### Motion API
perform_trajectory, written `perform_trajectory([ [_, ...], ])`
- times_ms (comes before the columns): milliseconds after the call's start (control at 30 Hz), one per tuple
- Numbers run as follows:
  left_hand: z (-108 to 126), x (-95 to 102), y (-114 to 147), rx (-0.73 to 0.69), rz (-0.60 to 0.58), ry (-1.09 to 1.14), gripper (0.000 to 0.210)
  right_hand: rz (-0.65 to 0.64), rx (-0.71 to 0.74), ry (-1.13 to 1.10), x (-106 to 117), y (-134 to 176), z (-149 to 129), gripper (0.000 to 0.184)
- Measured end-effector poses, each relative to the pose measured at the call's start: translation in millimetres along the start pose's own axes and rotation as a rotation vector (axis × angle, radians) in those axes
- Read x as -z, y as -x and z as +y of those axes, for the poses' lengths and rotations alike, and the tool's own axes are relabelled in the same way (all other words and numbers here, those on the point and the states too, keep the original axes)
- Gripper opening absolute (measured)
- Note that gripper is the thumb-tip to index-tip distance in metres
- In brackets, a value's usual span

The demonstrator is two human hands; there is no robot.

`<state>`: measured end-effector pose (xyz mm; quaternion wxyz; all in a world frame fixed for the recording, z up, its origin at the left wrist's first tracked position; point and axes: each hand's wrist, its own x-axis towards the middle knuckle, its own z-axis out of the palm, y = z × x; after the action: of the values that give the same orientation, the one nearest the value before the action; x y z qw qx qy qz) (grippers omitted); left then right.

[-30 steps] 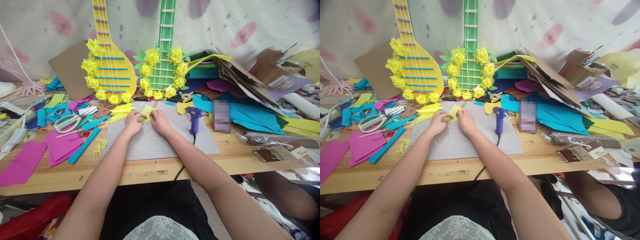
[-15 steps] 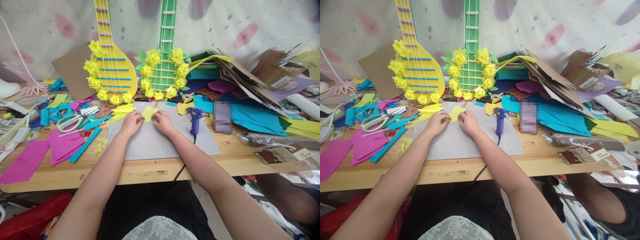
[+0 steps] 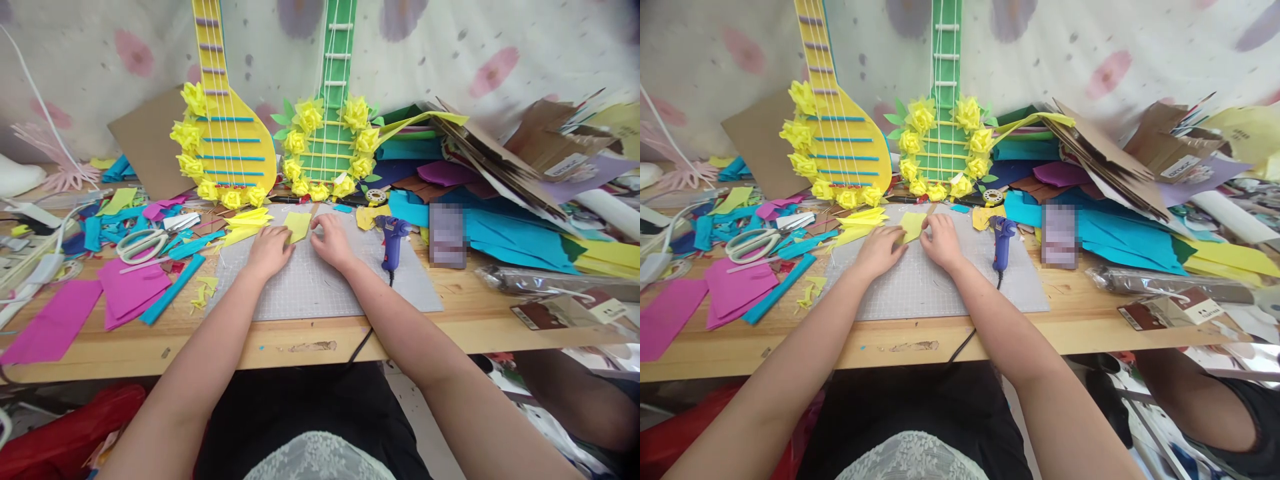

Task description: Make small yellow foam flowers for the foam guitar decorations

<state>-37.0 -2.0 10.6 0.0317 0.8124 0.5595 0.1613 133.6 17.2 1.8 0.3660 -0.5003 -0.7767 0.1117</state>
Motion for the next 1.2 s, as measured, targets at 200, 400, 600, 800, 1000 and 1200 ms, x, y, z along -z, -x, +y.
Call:
perform_trajectory([
  [200, 20.7, -4.2, -2.8, 0.119, 0.071, 0.02, 0.055, -0.2, 0.103, -0.022, -1.5, 3.9, -11.4, 0.024],
  [400, 16.3, -1.1, -0.4, 0.105, 0.057, 0.131, 0.061, -0.078, -0.008, 0.083, -0.9, 2.1, -7.0, 0.025],
  [600, 4.7, -7.1, -1.6, 0.032, 0.077, 0.184, 0.063, -0.144, 0.054, 0.108, 1.2, 3.8, -10.0, 0.034],
  [800, 1.8, -7.7, -1.8, 0.03, 0.069, 0.225, 0.064, -0.156, -0.023, -0.019, -4.0, 3.3, -8.4, 0.03],
  [1000, -0.3, -2.2, -2.4, -0.013, 0.185, 0.265, 0.048, -0.093, -0.261, -0.525, -2.6, -4.7, 1.4, 0.035],
  [1200, -1.3, -1.2, -4.6, -0.043, 0.261, 0.286, 0.013, -0.114, -0.271, -0.439, -3.5, -5.4, 6.8, 0.031],
])
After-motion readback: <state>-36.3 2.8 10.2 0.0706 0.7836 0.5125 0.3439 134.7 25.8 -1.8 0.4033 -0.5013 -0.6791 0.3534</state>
